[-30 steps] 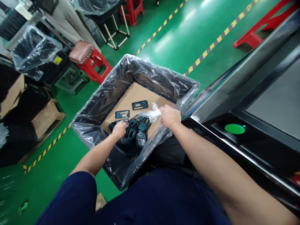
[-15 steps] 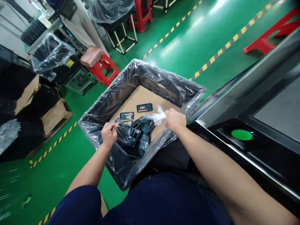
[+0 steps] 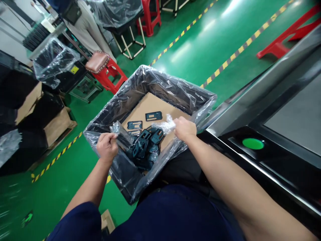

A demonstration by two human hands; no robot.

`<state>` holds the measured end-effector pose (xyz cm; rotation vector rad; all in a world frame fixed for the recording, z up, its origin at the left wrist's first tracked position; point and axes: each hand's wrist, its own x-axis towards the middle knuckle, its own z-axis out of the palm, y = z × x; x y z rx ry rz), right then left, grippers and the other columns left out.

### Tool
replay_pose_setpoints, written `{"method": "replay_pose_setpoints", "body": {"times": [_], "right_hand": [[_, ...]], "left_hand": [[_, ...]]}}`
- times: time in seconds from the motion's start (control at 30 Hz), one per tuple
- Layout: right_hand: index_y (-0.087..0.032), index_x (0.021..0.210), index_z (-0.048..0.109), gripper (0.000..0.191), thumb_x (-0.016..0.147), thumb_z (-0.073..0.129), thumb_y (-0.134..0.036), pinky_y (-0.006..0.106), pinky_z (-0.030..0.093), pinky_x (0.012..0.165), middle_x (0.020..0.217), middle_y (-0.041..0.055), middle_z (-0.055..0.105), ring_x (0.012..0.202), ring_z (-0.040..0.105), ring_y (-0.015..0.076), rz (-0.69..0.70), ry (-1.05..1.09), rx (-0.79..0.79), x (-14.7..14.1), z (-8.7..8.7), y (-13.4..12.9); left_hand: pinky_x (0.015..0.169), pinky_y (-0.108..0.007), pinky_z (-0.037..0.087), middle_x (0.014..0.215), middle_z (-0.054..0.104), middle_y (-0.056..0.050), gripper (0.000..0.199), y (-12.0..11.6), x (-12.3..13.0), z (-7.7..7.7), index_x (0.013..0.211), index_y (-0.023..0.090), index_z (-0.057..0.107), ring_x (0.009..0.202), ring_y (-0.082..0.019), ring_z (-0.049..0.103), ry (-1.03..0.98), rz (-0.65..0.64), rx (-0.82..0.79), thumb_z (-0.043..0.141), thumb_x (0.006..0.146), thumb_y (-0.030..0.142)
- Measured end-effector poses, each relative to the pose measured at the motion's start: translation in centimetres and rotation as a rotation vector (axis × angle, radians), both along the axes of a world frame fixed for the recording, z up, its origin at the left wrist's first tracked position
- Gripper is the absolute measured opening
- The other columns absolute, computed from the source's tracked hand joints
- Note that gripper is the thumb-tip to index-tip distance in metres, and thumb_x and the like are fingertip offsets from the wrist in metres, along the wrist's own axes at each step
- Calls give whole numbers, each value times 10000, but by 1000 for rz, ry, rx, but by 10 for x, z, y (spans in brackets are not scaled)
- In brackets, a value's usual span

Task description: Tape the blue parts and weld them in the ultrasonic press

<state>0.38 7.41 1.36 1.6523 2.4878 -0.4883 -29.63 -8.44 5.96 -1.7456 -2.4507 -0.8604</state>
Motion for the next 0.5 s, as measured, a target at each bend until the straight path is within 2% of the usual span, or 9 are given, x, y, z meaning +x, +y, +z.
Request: {"method": "replay_pose_setpoints", "body": {"times": [0.1, 0.23, 0.5], "right_hand": [[-228, 1045, 648, 240, 840, 532, -275, 296, 474, 702, 1066, 87, 618, 862, 645, 221, -6, 0, 6, 0, 1, -1], [-225, 1082, 647, 267, 855, 511, -261, 288, 478, 732, 1101, 92, 611, 903, 640, 217, -5, -11, -21, 0, 1, -1], [-228, 1081, 640, 255, 866, 507, -256, 293, 490, 745, 1105, 85, 604, 899, 635, 208, -5, -8, -19, 1, 0, 0]], "left_hand": [[767, -325, 450, 791, 639, -60, 123, 1, 3, 6, 751, 226, 671, 788, -223, 580, -8, -99, -69, 579, 816, 275], [730, -310, 451, 787, 643, -59, 143, -1, 7, 8, 746, 217, 673, 768, -211, 586, 58, -83, -24, 573, 828, 276], [683, -251, 465, 793, 671, -35, 191, -4, 16, 13, 773, 188, 695, 736, -160, 616, 182, -224, -117, 541, 863, 257]]}}
